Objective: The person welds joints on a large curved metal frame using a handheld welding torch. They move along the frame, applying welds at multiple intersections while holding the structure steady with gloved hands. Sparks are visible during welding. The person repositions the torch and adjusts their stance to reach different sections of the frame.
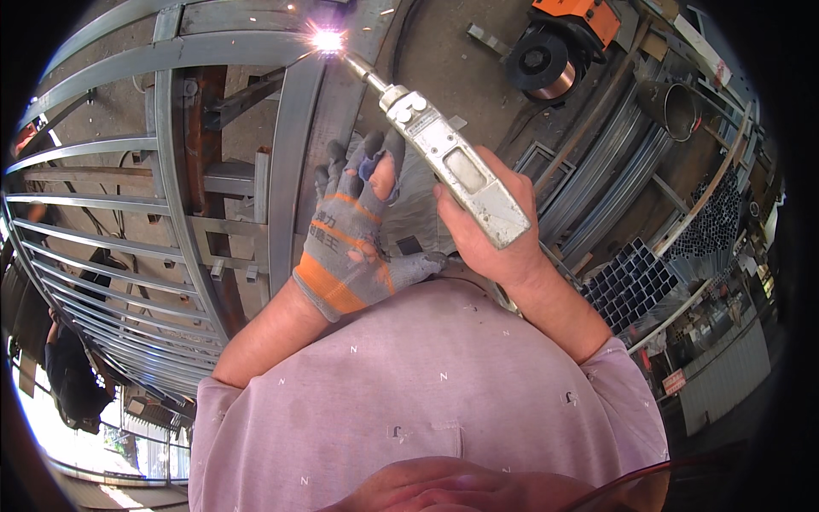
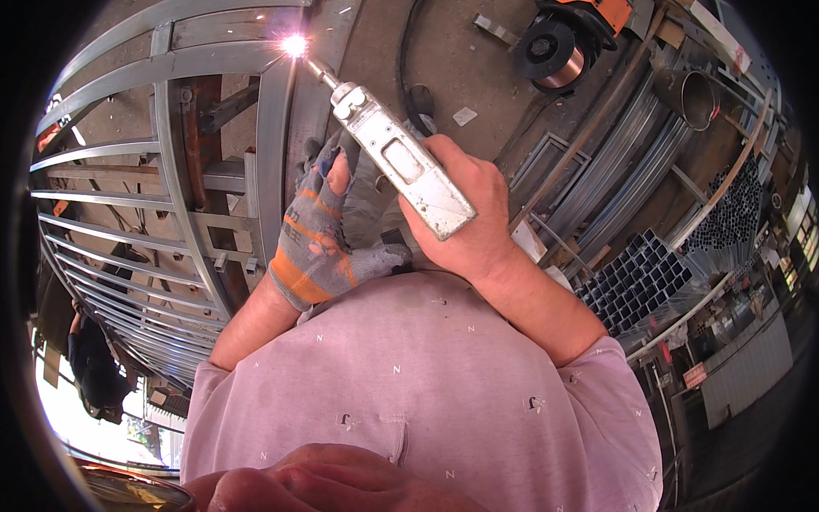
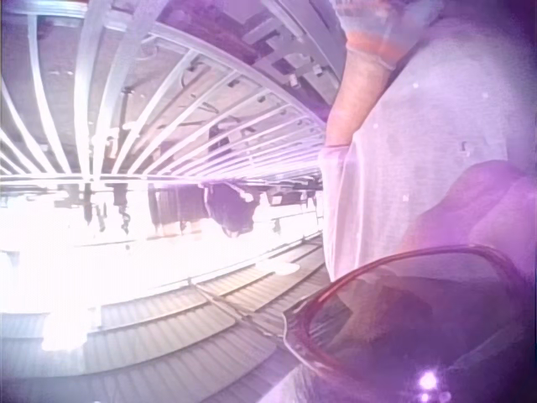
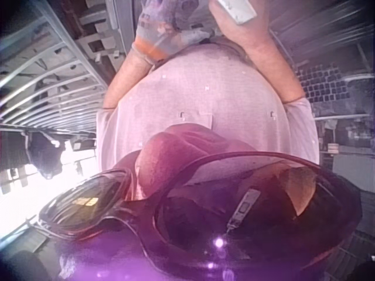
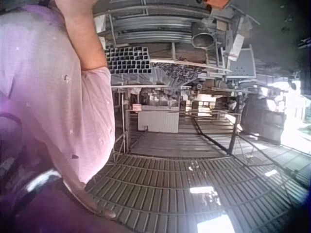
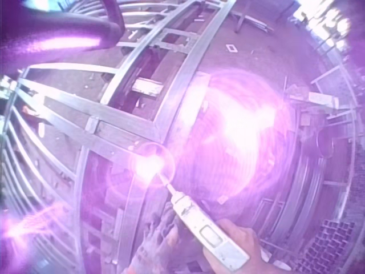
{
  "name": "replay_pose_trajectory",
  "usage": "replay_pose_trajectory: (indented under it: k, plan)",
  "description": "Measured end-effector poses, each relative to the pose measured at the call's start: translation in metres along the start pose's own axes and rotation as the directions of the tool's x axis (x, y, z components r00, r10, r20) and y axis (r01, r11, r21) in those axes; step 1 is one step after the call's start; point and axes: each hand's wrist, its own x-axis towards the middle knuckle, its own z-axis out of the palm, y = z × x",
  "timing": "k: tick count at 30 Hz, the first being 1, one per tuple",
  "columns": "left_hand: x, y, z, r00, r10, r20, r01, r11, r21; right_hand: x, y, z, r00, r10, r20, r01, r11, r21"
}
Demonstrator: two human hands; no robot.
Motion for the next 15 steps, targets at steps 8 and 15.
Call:
replay_pose_trajectory:
  k: [8,15]
  plan:
    - [0.017,0.011,-0.013,1.0,0.0,0.022,0.0,1.0,0.01,-0.007,0.002,-0.001,0.994,0.001,-0.113,0.01,0.995,0.096]
    - [-0.018,-0.006,-0.022,0.999,-0.035,-0.023,0.033,0.994,-0.1,-0.004,-0.021,-0.044,0.996,-0.069,-0.06,0.067,0.997,-0.025]
